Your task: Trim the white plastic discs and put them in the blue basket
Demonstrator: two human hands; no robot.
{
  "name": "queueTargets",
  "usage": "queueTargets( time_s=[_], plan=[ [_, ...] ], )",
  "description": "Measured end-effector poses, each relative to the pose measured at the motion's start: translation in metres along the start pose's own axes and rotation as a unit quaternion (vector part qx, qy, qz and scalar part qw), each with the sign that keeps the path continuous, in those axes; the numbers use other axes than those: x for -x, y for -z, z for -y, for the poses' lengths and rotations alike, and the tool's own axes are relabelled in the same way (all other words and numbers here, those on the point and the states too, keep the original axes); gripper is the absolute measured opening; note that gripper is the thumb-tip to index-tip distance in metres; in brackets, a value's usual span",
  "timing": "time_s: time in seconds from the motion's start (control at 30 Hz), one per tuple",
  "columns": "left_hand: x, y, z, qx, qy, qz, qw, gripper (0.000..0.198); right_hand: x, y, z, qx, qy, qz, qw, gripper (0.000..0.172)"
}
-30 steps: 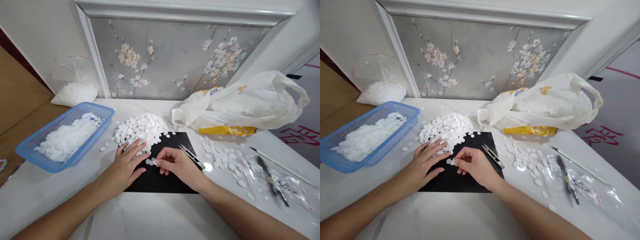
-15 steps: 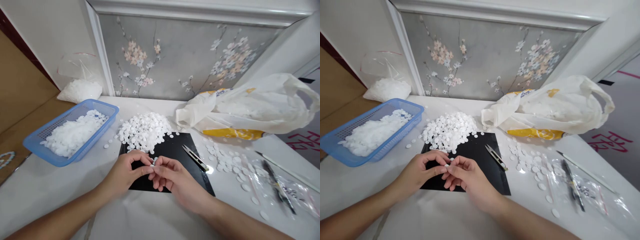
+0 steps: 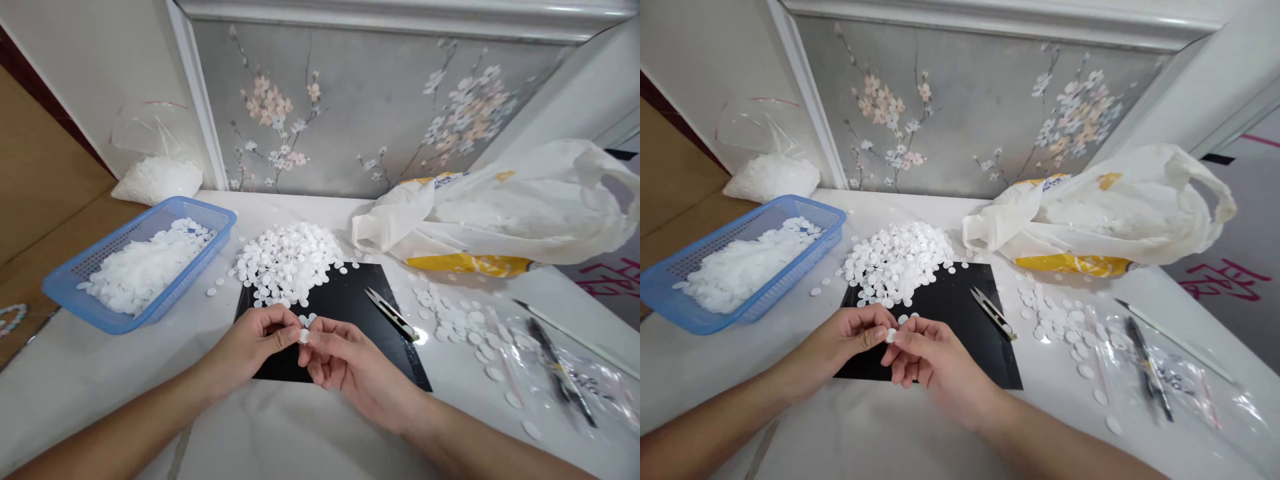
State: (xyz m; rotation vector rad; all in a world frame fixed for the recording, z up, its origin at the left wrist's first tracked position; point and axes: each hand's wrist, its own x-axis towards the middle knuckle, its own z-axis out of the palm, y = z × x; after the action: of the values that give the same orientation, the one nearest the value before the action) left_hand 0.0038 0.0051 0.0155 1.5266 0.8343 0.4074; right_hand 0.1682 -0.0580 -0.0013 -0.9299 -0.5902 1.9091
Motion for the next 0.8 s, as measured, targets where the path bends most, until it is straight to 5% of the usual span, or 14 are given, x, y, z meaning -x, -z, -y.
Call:
queueTargets(
  time_s=[0.17,0.23,0.27,0.33,0.4,0.5,0.6,0.67,0.73,0.8],
  plan=[
    [0.0,-0.002,0.001,-0.084,-0.041,-0.023,0.995,0.029,-0.002,0.005,0.008,0.144,0.04,0.01,0.989,0.031],
    [0.0,-0.003,0.002,-0.131,-0.053,-0.048,0.989,0.021,0.0,0.017,0.026,0.308,0.056,0.009,0.95,0.024],
    [-0.001,-0.003,0.004,-0.161,-0.057,-0.065,0.983,0.015,0.002,0.026,0.038,0.424,0.073,-0.012,0.903,0.017],
    [-0.002,-0.001,0.007,-0.231,-0.069,-0.097,0.966,0.009,0.009,0.049,0.065,0.653,0.105,-0.118,0.74,0.012],
    [-0.004,0.002,0.012,-0.29,-0.084,-0.111,0.947,0.01,0.019,0.076,0.088,0.776,0.065,-0.178,0.602,0.021],
    [-0.006,0.005,0.018,-0.342,-0.125,-0.111,0.925,0.017,0.033,0.11,0.111,0.836,-0.018,-0.192,0.514,0.024],
    [-0.006,0.006,0.021,-0.393,-0.171,-0.097,0.898,0.025,0.038,0.118,0.116,0.847,-0.026,-0.215,0.485,0.028],
    [-0.004,0.006,0.02,-0.429,-0.187,-0.079,0.88,0.026,0.034,0.109,0.111,0.834,0.036,-0.254,0.488,0.029],
    [-0.003,0.006,0.019,-0.45,-0.194,-0.058,0.87,0.024,0.025,0.091,0.098,0.799,0.131,-0.246,0.533,0.023],
    [-0.002,0.008,0.018,-0.451,-0.2,-0.039,0.869,0.02,0.013,0.072,0.079,0.739,0.206,-0.185,0.614,0.016]
  ],
)
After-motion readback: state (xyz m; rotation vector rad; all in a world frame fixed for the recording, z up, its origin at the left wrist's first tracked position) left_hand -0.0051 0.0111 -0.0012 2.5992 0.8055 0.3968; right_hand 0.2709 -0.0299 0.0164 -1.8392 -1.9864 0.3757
